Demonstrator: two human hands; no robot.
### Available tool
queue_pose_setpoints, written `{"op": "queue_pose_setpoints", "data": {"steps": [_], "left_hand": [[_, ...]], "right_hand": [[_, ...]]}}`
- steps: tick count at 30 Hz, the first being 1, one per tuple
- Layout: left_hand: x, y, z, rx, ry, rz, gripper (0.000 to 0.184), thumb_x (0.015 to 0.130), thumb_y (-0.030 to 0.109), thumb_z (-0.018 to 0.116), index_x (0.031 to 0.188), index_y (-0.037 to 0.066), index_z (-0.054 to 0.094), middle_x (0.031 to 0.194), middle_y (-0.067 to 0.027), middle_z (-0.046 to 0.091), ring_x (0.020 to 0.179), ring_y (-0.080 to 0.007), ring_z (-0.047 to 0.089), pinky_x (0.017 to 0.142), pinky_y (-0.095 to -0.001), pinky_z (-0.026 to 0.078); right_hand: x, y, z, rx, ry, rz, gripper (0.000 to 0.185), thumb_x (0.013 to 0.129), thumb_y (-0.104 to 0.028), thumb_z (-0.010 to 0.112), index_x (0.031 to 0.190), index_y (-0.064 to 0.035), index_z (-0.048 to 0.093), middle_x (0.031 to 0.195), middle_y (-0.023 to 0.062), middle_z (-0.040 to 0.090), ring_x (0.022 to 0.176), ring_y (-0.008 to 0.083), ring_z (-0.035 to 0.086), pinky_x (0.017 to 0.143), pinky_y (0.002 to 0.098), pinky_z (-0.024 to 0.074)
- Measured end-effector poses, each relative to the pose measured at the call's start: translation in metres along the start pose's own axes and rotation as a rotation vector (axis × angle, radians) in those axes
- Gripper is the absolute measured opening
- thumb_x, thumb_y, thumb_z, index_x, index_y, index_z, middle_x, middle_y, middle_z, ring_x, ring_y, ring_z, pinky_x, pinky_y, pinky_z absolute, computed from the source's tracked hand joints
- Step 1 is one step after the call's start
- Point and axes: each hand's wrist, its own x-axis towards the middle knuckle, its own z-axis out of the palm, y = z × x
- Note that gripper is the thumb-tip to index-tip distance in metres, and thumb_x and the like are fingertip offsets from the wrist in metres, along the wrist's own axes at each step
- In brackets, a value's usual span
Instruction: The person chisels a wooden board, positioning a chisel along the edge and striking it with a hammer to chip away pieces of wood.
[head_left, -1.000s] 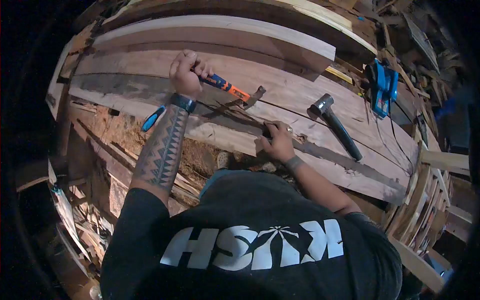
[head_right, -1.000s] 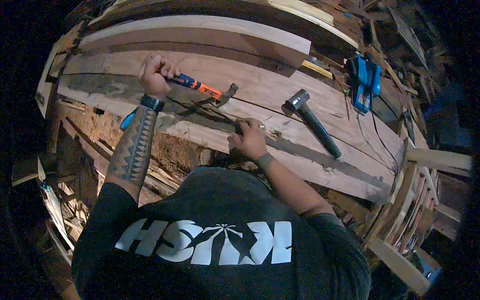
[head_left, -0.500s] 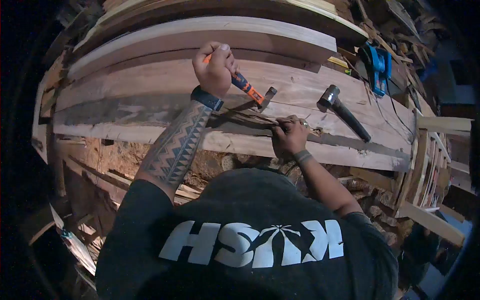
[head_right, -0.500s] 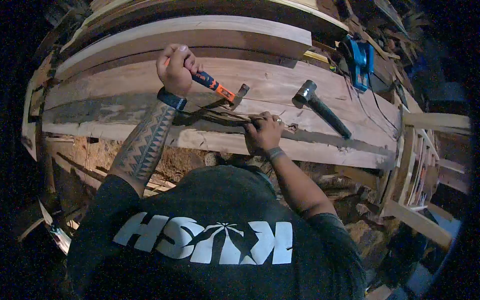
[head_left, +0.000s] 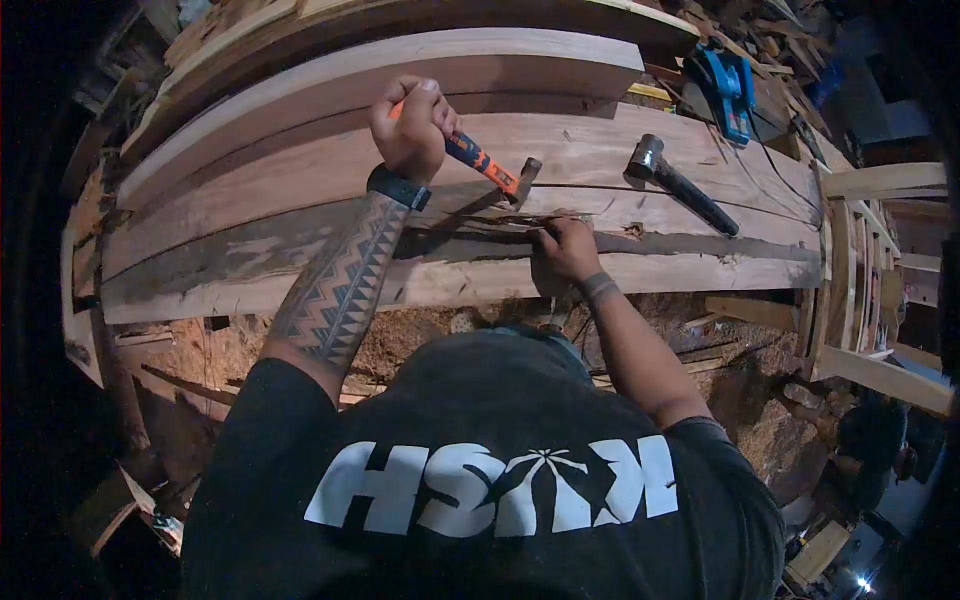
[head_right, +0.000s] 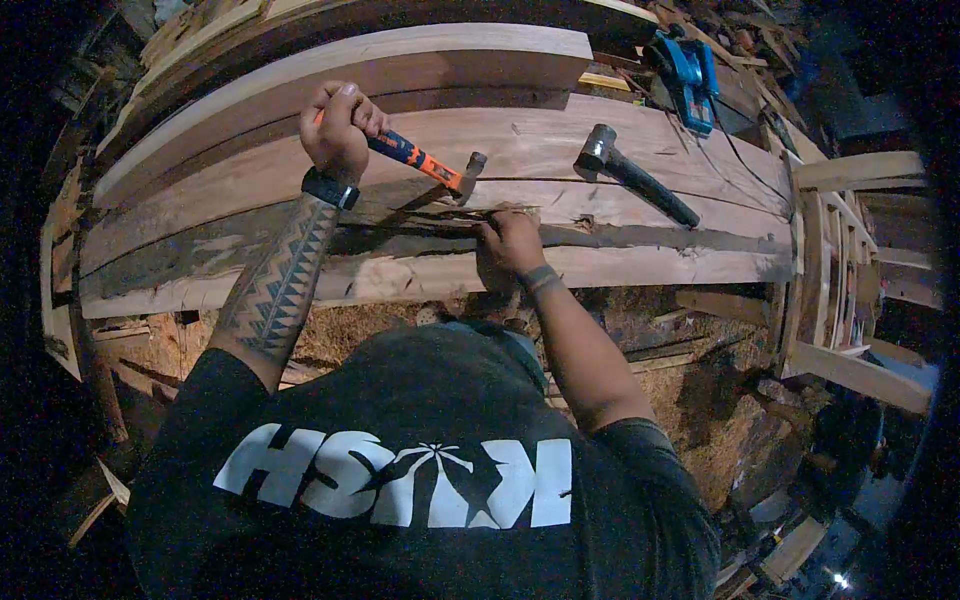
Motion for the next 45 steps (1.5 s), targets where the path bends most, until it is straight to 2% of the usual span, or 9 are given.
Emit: {"op": "queue_pose_setpoints", "data": {"steps": [8,11,17,23,29,32,37,41,45], "left_hand": [[0.003,0.001,0.0,-0.024,-0.005,-0.016,0.018,0.099,0.016,0.057,0.083,0.009,0.051,0.062,-0.0012,0.044,0.052,-0.0156,0.045,0.056,-0.0384,0.047],[0.018,-0.005,-0.002,-0.052,0.029,-0.048,0.017,0.098,0.015,0.056,0.083,0.01,0.05,0.061,-0.0008,0.043,0.051,-0.0158,0.045,0.055,-0.0382,0.047],[0.025,-0.008,-0.005,-0.053,0.081,-0.077,0.022,0.097,0.017,0.057,0.077,0.011,0.048,0.059,0.0001,0.041,0.049,-0.0158,0.045,0.052,-0.0389,0.048],[0.024,-0.007,-0.005,-0.035,0.116,-0.074,0.025,0.097,0.018,0.057,0.075,0.012,0.047,0.058,0.0003,0.041,0.048,-0.0155,0.045,0.052,-0.0386,0.047],[0.024,-0.008,-0.007,-0.034,0.124,-0.055,0.023,0.098,0.017,0.056,0.077,0.012,0.049,0.058,0.0001,0.042,0.048,-0.0158,0.045,0.053,-0.0388,0.048],[0.019,-0.007,-0.004,-0.044,0.14,-0.062,0.022,0.099,0.017,0.056,0.079,0.011,0.05,0.058,-0.0001,0.042,0.048,-0.0156,0.045,0.054,-0.0386,0.048],[-0.008,0.002,0.0,-0.067,0.101,-0.006,0.019,0.099,0.016,0.055,0.081,0.01,0.052,0.059,-0.0003,0.042,0.05,-0.0143,0.045,0.055,-0.0378,0.048],[-0.031,0.009,0.011,-0.097,0.034,0.039,0.017,0.096,0.011,0.055,0.081,0.006,0.051,0.06,-0.0027,0.045,0.052,-0.0121,0.044,0.054,-0.0324,0.044],[-0.053,0.014,-0.01,-0.13,-0.101,0.01,0.012,0.094,0.007,0.054,0.082,0.005,0.051,0.062,-0.0042,0.048,0.057,-0.0137,0.047,0.06,-0.0334,0.045]], "right_hand": [[0.018,-0.008,-0.043,0.058,-0.305,-0.125,0.037,0.088,-0.03,0.075,0.109,0.0003,0.071,0.111,0.0223,0.068,0.102,0.0425,0.064,0.091,0.0472,0.0511],[0.02,-0.013,-0.047,0.15,-0.289,-0.182,0.049,0.09,-0.044,0.075,0.109,0.0005,0.072,0.109,0.0224,0.07,0.102,0.0413,0.068,0.09,0.047,0.0537],[0.031,-0.012,-0.041,0.418,-0.466,0.248,0.067,0.094,-0.065,0.063,0.108,-0.0006,0.076,0.103,0.0221,0.074,0.099,0.038,0.071,0.088,0.0437,0.0531],[0.03,-0.018,-0.024,0.246,-0.314,0.278,0.057,0.098,-0.058,0.061,0.1,-0.0039,0.079,0.085,0.0121,0.077,0.083,0.0209,0.073,0.078,0.0367,0.0547],[0.027,-0.02,-0.022,0.112,-0.216,0.17,0.054,0.099,-0.054,0.062,0.097,-0.0031,0.079,0.079,0.013,0.075,0.076,0.0244,0.072,0.079,0.0376,0.0546],[0.024,-0.013,-0.039,0.36,-0.405,0.189,0.05,0.094,-0.054,0.068,0.102,-0.0057,0.077,0.094,0.0197,0.075,0.093,0.0391,0.07,0.093,0.046,0.0498],[-0.018,-0.021,-0.121,0.296,-0.145,-0.206,0.044,0.093,-0.033,0.075,0.124,-0.0022,0.067,0.117,0.0205,0.069,0.105,0.0367,0.068,0.089,0.0428,0.0533],[-0.004,0.051,-0.172,-0.023,0.215,-0.012,0.037,0.095,-0.031,0.073,0.115,-0.0003,0.069,0.114,0.0197,0.071,0.107,0.0361,0.069,0.093,0.0428,0.0531],[0.034,0.063,-0.194,-0.023,0.069,0.002,0.035,0.095,-0.03,0.072,0.112,0.0003,0.07,0.112,0.0196,0.071,0.105,0.0344,0.068,0.092,0.0417,0.0529]]}}
